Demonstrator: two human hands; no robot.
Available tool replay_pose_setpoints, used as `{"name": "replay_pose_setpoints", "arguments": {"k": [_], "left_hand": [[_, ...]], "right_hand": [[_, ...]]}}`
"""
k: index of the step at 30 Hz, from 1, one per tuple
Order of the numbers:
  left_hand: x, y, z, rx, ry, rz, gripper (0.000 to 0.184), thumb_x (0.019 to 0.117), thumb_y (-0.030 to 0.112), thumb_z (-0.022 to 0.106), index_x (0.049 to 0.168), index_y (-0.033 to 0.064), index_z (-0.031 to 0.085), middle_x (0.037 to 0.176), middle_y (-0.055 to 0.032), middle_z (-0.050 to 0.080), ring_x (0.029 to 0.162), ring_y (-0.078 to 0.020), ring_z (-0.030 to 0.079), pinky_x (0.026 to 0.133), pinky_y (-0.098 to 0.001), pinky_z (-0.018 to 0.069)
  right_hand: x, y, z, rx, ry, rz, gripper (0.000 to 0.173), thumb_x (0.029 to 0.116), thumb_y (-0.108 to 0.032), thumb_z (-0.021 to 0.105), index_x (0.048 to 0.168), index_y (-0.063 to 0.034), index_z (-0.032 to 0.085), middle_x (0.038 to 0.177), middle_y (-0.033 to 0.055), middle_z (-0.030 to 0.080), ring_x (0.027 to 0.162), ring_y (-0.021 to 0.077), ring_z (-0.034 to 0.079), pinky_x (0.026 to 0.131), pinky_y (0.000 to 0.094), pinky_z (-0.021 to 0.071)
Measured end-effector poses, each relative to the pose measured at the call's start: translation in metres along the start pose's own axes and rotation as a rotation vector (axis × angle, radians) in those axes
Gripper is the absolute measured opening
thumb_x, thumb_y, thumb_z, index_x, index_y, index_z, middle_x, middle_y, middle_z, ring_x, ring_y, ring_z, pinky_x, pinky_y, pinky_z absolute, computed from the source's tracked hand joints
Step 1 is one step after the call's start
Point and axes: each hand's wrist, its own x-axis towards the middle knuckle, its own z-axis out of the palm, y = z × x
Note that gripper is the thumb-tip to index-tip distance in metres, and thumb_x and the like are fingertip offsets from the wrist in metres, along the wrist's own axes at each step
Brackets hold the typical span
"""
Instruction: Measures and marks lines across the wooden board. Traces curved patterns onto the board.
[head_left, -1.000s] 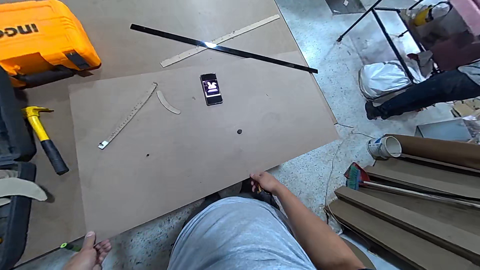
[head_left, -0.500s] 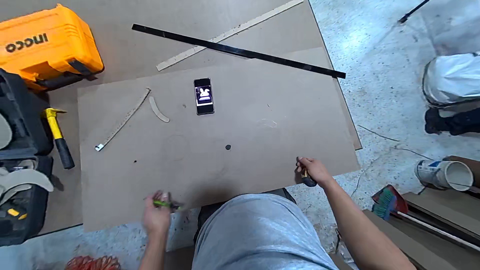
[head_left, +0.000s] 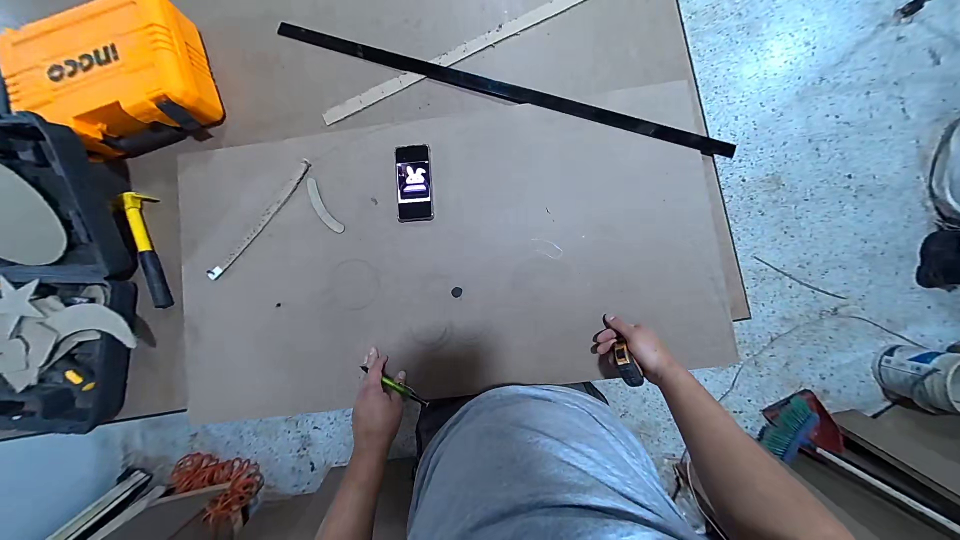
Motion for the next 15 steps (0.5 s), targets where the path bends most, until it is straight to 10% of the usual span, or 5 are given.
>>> {"name": "replay_pose_setpoints", "arguments": {"k": [15], "left_hand": [[0.009,-0.002,-0.010,0.091,-0.096,-0.039,0.051,0.1026,0.039,0.058,0.149,0.0197,0.054,0.161,0.0014,0.045,0.123,-0.0256,0.067,0.098,-0.0525,0.0565]], "right_hand": [[0.000,0.001,0.006,0.001,0.060,-0.033,0.064,0.1102,-0.052,0.035,0.104,-0.0009,0.073,0.089,0.0120,0.077,0.075,0.0238,0.074,0.067,0.0387,0.0601]]}}
